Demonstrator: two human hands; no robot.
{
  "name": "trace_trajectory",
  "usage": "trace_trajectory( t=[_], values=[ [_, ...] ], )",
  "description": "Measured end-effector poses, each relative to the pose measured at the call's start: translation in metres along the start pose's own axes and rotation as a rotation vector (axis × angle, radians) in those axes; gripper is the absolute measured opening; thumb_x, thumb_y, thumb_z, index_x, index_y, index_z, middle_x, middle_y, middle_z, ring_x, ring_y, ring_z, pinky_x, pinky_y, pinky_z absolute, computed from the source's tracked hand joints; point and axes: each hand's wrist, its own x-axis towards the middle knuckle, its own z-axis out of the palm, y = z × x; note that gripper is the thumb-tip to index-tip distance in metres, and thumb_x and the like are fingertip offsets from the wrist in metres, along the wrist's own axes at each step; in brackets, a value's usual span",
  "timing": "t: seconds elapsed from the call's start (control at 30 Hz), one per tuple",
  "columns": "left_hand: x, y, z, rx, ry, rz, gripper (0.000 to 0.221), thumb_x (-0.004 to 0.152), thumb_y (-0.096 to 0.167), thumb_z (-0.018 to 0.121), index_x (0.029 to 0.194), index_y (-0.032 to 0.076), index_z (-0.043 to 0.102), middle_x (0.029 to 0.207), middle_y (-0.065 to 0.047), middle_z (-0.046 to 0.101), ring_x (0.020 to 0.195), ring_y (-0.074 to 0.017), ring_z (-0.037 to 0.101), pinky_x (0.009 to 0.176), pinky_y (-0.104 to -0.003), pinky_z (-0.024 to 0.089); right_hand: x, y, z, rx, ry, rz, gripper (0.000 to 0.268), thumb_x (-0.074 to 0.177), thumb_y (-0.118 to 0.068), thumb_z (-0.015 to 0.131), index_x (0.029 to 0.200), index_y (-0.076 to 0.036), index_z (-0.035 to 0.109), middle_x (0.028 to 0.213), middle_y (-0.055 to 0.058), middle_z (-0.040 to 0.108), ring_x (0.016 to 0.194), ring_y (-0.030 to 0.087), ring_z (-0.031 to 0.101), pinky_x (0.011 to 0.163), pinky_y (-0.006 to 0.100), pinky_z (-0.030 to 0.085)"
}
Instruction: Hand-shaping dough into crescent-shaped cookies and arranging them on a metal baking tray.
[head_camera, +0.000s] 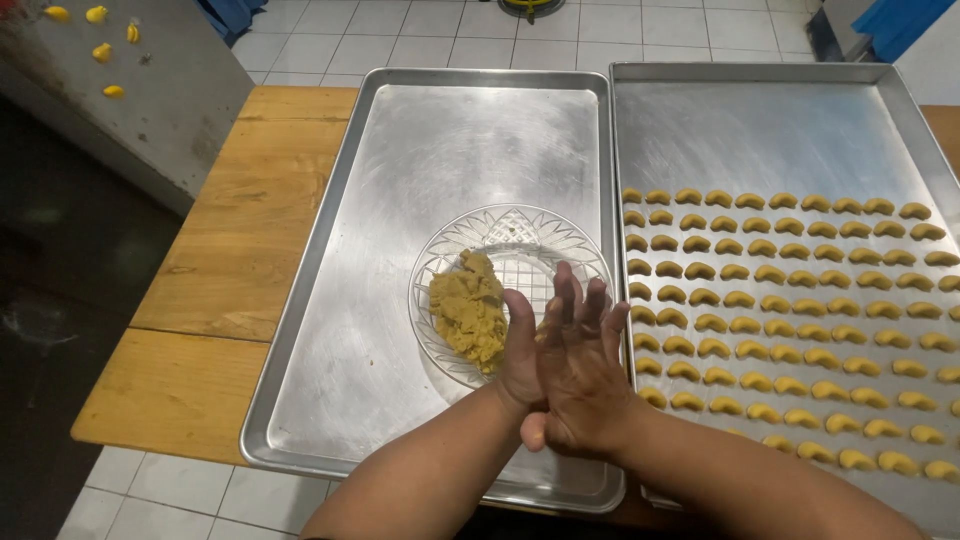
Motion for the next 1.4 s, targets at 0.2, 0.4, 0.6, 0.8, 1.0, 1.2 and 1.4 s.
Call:
trace_trajectory(
  t=[0.2, 0.4, 0.6, 0.8, 1.0, 1.2, 1.4],
  values=[
    [-0.001, -0.002, 0.033, 0.101, -0.001, -0.074, 0.098, 0.083, 0.093, 0.021, 0.159, 0.032, 0.031, 0.155, 0.003, 0.048, 0.148, -0.0139, 0.039, 0.131, -0.040, 0.014, 0.025, 0.009, -0.034, -0.011, -0.099, 0.227, 0.133, 0.067, -0.029, 0.067, 0.156, 0.004, -0.027, 0.167, 0.031, -0.018, 0.147, 0.055, -0.027, 0.105, 0.081, -0.009],
    [0.017, -0.003, 0.028, 0.256, -0.177, 0.055, 0.106, 0.087, 0.090, 0.013, 0.162, 0.017, 0.025, 0.168, -0.005, 0.027, 0.156, -0.0211, 0.023, 0.133, -0.044, 0.010, 0.024, 0.005, -0.039, 0.056, 0.014, 0.194, 0.111, 0.090, -0.068, 0.031, 0.158, 0.000, -0.024, 0.167, 0.030, -0.016, 0.147, 0.054, -0.025, 0.106, 0.078, -0.012],
    [0.011, -0.006, 0.006, 0.150, -0.253, 0.095, 0.096, 0.090, 0.087, 0.024, 0.160, 0.022, 0.031, 0.166, -0.001, 0.031, 0.156, -0.0173, 0.022, 0.132, -0.042, 0.007, 0.022, -0.013, -0.033, 0.009, 0.008, 0.165, 0.111, 0.093, -0.068, 0.032, 0.158, 0.003, -0.022, 0.167, 0.033, -0.015, 0.147, 0.055, -0.023, 0.108, 0.078, -0.009],
    [-0.004, 0.002, 0.045, 0.281, -0.036, -0.074, 0.102, 0.086, 0.088, 0.020, 0.165, 0.025, 0.021, 0.164, 0.001, 0.034, 0.150, -0.0106, 0.031, 0.130, -0.033, 0.003, 0.025, 0.003, -0.042, 0.079, -0.033, 0.198, 0.125, 0.079, -0.092, 0.003, 0.158, 0.001, -0.023, 0.167, 0.030, -0.017, 0.146, 0.058, -0.023, 0.105, 0.080, -0.010],
    [0.010, -0.007, 0.007, 0.118, -0.097, 0.016, 0.081, 0.099, 0.079, 0.014, 0.156, 0.028, 0.043, 0.159, 0.010, 0.044, 0.148, -0.0107, 0.039, 0.129, -0.038, 0.021, 0.023, -0.004, -0.038, 0.042, -0.083, 0.176, 0.117, 0.083, -0.087, 0.006, 0.158, -0.002, -0.024, 0.167, 0.029, -0.019, 0.146, 0.057, -0.025, 0.104, 0.081, -0.010],
    [0.013, 0.016, 0.042, -0.083, -0.011, -0.184, 0.120, 0.078, 0.098, 0.032, 0.166, 0.016, 0.027, 0.144, -0.013, 0.060, 0.123, -0.0251, 0.065, 0.108, -0.036, 0.051, 0.021, -0.014, -0.037, -0.013, -0.145, 0.144, 0.108, 0.088, -0.081, 0.010, 0.159, -0.007, -0.025, 0.167, 0.027, -0.022, 0.145, 0.056, -0.027, 0.103, 0.083, -0.010],
    [0.005, 0.006, -0.012, -0.194, 0.190, -0.273, 0.117, 0.064, 0.098, 0.055, 0.149, 0.019, 0.045, 0.110, -0.007, 0.073, 0.096, -0.0187, 0.072, 0.072, -0.022, 0.061, 0.036, -0.002, -0.078, 0.315, -0.247, 0.246, 0.125, 0.072, -0.094, 0.013, 0.164, -0.011, 0.005, 0.166, 0.024, 0.021, 0.151, 0.049, 0.018, 0.113, 0.078, 0.008]
  ],
)
